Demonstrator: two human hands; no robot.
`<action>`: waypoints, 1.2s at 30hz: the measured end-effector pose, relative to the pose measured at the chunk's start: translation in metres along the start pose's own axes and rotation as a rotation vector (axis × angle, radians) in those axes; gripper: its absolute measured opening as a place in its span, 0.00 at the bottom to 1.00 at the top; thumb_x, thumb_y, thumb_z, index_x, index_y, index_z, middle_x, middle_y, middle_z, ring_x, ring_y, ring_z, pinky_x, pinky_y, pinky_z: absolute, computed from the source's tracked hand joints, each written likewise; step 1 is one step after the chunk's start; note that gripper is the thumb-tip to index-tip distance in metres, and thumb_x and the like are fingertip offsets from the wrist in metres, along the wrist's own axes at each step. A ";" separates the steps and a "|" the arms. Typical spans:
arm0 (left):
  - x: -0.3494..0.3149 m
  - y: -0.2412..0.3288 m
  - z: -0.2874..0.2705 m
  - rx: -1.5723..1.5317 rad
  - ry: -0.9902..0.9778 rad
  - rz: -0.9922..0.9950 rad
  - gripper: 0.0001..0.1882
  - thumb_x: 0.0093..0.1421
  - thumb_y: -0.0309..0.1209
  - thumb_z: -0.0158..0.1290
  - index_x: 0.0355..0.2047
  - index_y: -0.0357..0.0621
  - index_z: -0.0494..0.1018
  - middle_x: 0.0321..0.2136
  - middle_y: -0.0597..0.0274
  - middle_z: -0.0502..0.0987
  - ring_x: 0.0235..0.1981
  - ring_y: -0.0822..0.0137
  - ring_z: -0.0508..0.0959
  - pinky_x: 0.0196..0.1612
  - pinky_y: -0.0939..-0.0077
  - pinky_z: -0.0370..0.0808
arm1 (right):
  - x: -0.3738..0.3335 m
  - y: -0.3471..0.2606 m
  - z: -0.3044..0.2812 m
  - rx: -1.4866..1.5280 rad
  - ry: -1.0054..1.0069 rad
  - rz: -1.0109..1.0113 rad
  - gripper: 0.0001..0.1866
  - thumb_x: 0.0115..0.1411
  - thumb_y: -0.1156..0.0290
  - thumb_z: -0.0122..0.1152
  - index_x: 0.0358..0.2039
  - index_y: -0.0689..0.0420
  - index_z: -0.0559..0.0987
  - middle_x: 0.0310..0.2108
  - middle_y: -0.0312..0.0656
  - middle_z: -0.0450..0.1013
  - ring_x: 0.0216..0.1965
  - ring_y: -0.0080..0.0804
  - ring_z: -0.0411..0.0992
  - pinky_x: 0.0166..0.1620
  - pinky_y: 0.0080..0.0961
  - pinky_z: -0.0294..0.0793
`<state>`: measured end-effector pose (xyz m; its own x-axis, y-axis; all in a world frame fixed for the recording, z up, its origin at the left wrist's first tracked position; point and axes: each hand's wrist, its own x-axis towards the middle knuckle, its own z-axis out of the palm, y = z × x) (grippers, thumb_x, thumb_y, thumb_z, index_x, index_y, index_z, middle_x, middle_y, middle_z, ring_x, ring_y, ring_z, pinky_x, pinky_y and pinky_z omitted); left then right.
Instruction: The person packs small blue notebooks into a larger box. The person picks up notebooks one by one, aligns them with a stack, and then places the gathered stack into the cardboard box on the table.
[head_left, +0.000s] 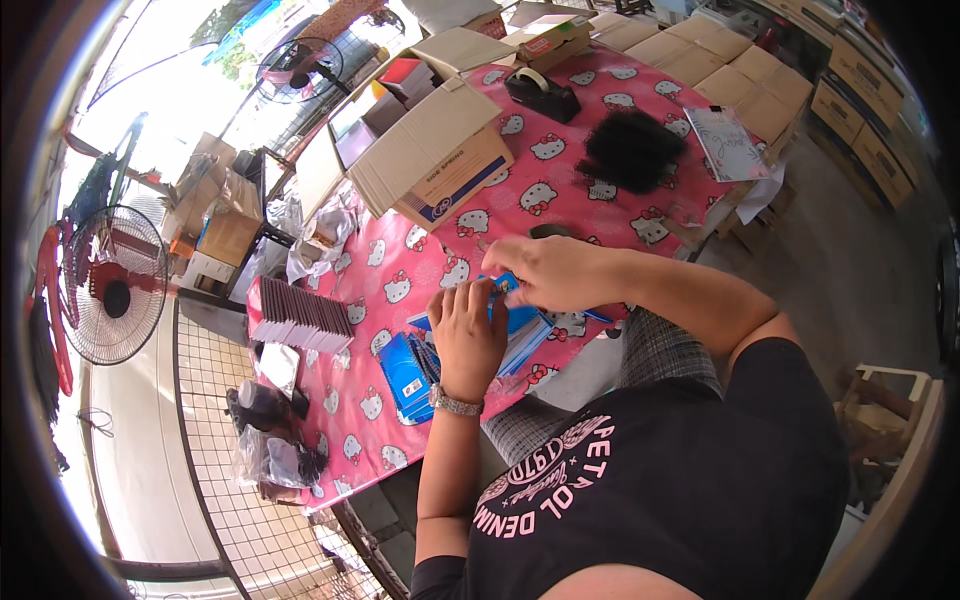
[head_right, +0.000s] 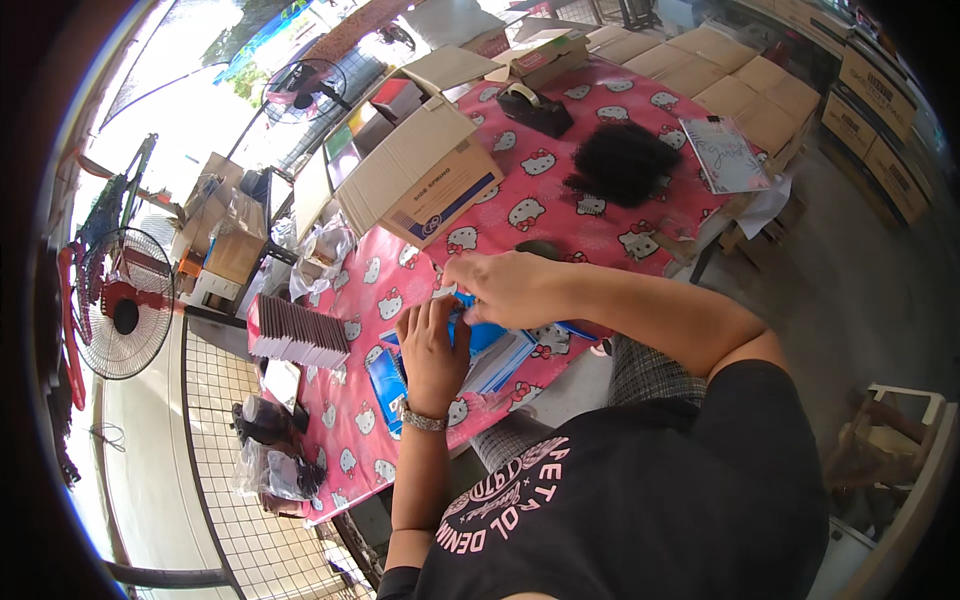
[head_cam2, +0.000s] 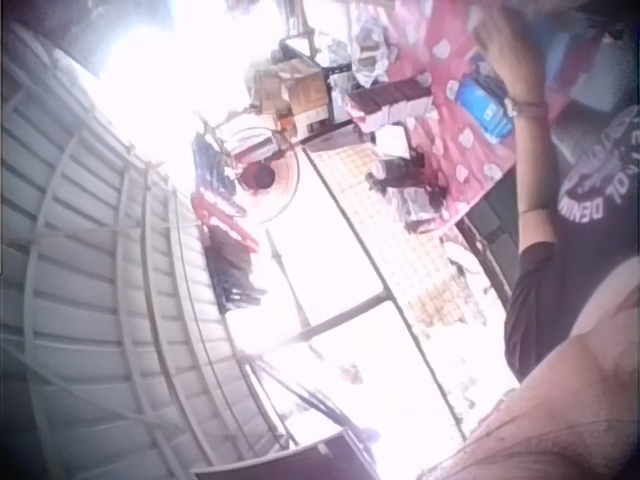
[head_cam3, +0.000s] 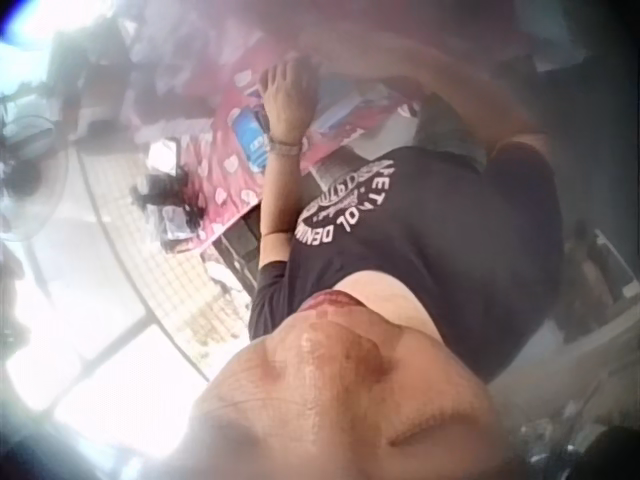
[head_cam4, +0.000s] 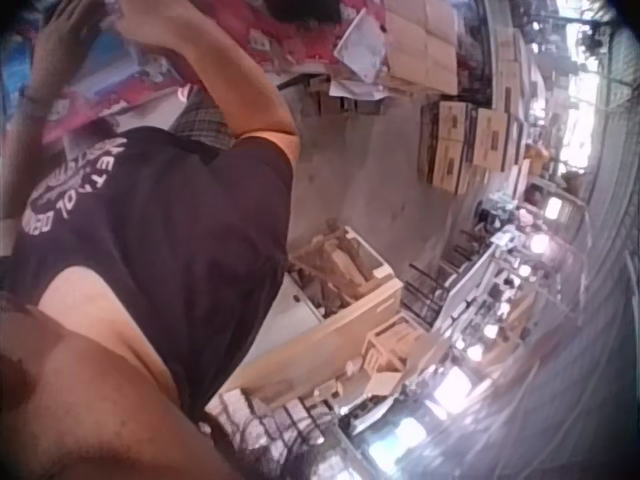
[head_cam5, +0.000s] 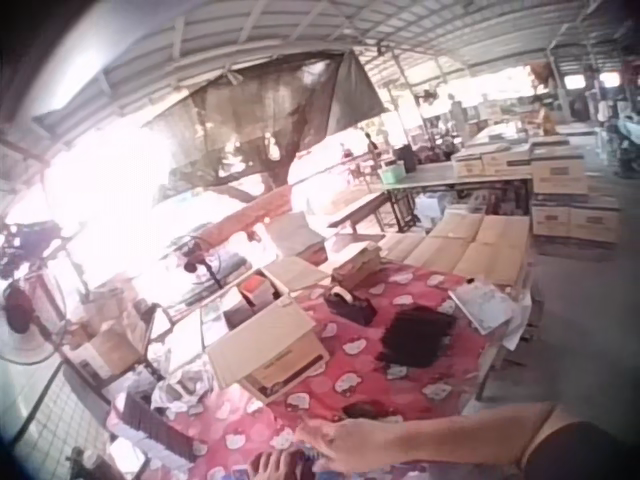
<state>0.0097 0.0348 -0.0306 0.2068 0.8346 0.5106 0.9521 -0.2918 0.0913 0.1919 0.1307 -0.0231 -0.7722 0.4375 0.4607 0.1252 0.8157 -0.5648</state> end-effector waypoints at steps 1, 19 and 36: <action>-0.001 0.000 -0.002 -0.022 -0.003 -0.005 0.13 0.60 0.30 0.56 0.45 0.42 0.72 0.39 0.57 0.78 0.42 0.54 0.76 0.51 0.60 0.66 | 0.004 -0.001 -0.002 0.066 -0.054 0.041 0.14 0.68 0.72 0.49 0.51 0.61 0.66 0.32 0.54 0.76 0.27 0.50 0.77 0.37 0.36 0.78; -0.010 -0.010 -0.014 0.067 -0.032 -0.117 0.15 0.57 0.36 0.62 0.44 0.51 0.75 0.42 0.61 0.77 0.50 0.53 0.73 0.58 0.43 0.59 | 0.037 0.139 0.027 0.569 -0.404 0.388 0.26 0.55 0.43 0.62 0.37 0.55 0.79 0.39 0.39 0.76 0.36 0.31 0.73 0.38 0.31 0.71; -0.012 -0.031 -0.010 -0.176 0.033 -0.198 0.14 0.48 0.30 0.66 0.34 0.42 0.76 0.35 0.56 0.75 0.42 0.51 0.72 0.48 0.58 0.70 | 0.067 0.054 -0.013 0.858 -0.717 0.411 0.27 0.58 0.55 0.62 0.53 0.60 0.76 0.40 0.34 0.74 0.37 0.20 0.70 0.37 0.18 0.68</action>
<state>-0.0242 0.0296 -0.0310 0.0103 0.8684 0.4957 0.9188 -0.2038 0.3379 0.1545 0.2089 -0.0137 -0.9780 0.0732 -0.1955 0.1978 0.0254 -0.9799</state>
